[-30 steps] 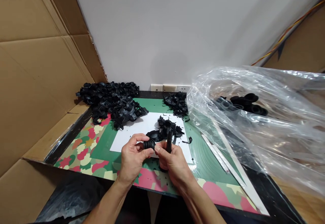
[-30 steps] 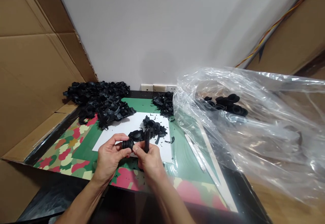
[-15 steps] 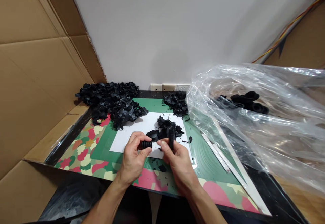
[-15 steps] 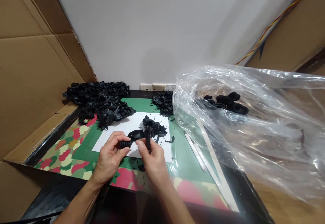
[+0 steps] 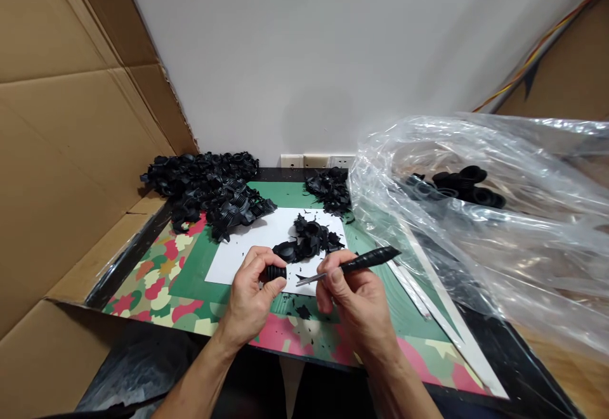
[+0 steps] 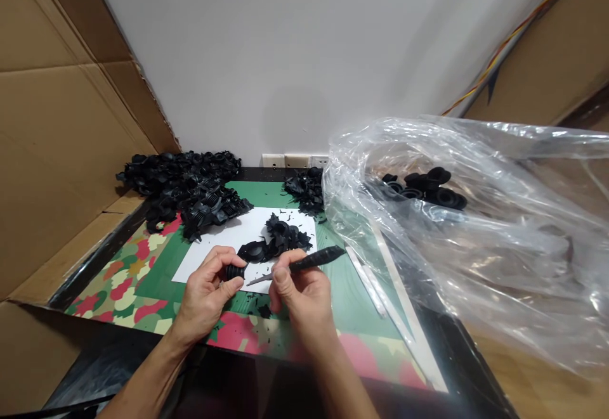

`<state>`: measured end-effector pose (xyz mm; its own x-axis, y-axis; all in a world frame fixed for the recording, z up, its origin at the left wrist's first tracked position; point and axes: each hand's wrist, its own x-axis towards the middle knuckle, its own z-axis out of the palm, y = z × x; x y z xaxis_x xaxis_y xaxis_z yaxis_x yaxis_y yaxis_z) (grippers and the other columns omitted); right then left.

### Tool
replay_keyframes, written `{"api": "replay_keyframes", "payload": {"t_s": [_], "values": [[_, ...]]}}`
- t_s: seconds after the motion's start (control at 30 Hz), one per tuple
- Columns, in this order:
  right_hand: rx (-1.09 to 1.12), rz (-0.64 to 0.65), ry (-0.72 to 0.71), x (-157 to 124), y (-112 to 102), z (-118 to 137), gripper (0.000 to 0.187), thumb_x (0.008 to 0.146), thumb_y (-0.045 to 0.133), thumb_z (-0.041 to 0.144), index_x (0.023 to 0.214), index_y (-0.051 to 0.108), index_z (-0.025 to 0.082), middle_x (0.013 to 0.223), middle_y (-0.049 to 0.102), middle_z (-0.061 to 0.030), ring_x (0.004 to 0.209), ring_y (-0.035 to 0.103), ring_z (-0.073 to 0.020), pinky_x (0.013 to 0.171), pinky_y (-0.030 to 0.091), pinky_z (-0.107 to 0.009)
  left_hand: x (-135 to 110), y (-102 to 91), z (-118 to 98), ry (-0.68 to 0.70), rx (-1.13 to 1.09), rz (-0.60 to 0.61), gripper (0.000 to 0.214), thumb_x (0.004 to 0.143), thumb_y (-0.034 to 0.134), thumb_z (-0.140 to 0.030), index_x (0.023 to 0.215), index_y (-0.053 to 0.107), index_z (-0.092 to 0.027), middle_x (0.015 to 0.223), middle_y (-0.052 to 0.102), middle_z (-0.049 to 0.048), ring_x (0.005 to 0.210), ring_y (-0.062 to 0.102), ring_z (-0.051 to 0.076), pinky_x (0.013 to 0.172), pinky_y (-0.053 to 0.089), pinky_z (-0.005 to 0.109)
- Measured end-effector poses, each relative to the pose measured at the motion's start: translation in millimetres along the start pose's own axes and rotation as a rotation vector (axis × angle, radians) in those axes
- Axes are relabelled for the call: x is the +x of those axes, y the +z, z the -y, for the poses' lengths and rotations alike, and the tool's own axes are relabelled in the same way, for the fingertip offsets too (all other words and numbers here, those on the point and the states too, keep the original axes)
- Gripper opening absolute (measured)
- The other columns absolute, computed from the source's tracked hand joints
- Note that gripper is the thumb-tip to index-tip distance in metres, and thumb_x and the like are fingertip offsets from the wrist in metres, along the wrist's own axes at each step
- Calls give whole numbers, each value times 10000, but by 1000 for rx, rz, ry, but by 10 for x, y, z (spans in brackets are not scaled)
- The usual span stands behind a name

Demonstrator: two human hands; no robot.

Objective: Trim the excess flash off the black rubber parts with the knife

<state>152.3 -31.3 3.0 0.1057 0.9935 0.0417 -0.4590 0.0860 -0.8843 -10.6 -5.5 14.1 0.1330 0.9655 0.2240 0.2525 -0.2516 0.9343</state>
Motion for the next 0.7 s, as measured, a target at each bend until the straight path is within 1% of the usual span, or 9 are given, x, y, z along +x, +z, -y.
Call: {"api": "replay_keyframes", "payload": {"t_s": [0.07, 0.13, 0.27, 0.37, 0.5, 0.6, 0.7], "values": [[4, 4, -26, 6, 11, 1, 319, 757, 709, 464, 733, 514, 213, 534, 486, 63, 422, 462, -102, 466, 357, -245, -4, -3, 7, -2, 18, 10, 162, 714, 646, -100, 826, 690, -209, 923, 541, 43, 898, 517, 206, 735, 394, 271], [-47, 30, -53, 13, 9, 11, 268, 768, 707, 425, 738, 556, 206, 587, 499, 48, 464, 485, -104, 484, 392, -248, -7, -3, 21, -5, 33, 22, 169, 723, 641, -103, 845, 685, -211, 935, 538, 44, 900, 517, 205, 730, 396, 270], [-210, 88, -134, 29, -29, -10, 187, 813, 664, 392, 841, 677, 207, 804, 545, -11, 574, 516, -109, 517, 430, -250, -3, 6, 47, 4, 55, 48, 170, 732, 633, -113, 860, 676, -216, 938, 538, 41, 911, 520, 203, 736, 408, 271], [-263, 115, -180, 43, -64, -72, 186, 828, 649, 386, 883, 709, 219, 932, 571, -50, 685, 567, -144, 563, 469, -271, 6, 11, 59, 32, 71, 60, 176, 731, 615, -114, 862, 665, -219, 926, 538, 33, 903, 519, 195, 747, 415, 275], [-275, 119, -209, 53, -74, -130, 166, 825, 663, 370, 882, 713, 222, 939, 617, -63, 780, 610, -188, 643, 515, -317, 9, 8, 68, 48, 96, 73, 176, 735, 594, -118, 867, 654, -218, 925, 534, 28, 879, 518, 184, 755, 420, 283], [-308, 115, -243, 52, -62, -135, 137, 826, 667, 341, 859, 712, 216, 912, 640, -63, 792, 623, -199, 684, 535, -342, 4, 3, 64, 46, 115, 84, 171, 741, 587, -121, 866, 652, -217, 927, 532, 28, 863, 517, 178, 752, 423, 285], [-344, 125, -269, 58, -54, -120, 121, 834, 659, 321, 843, 712, 212, 889, 647, -61, 781, 632, -196, 678, 540, -336, -1, 0, 48, 45, 130, 88, 158, 745, 584, -127, 858, 651, -215, 919, 536, 28, 853, 521, 179, 750, 429, 290]]}}
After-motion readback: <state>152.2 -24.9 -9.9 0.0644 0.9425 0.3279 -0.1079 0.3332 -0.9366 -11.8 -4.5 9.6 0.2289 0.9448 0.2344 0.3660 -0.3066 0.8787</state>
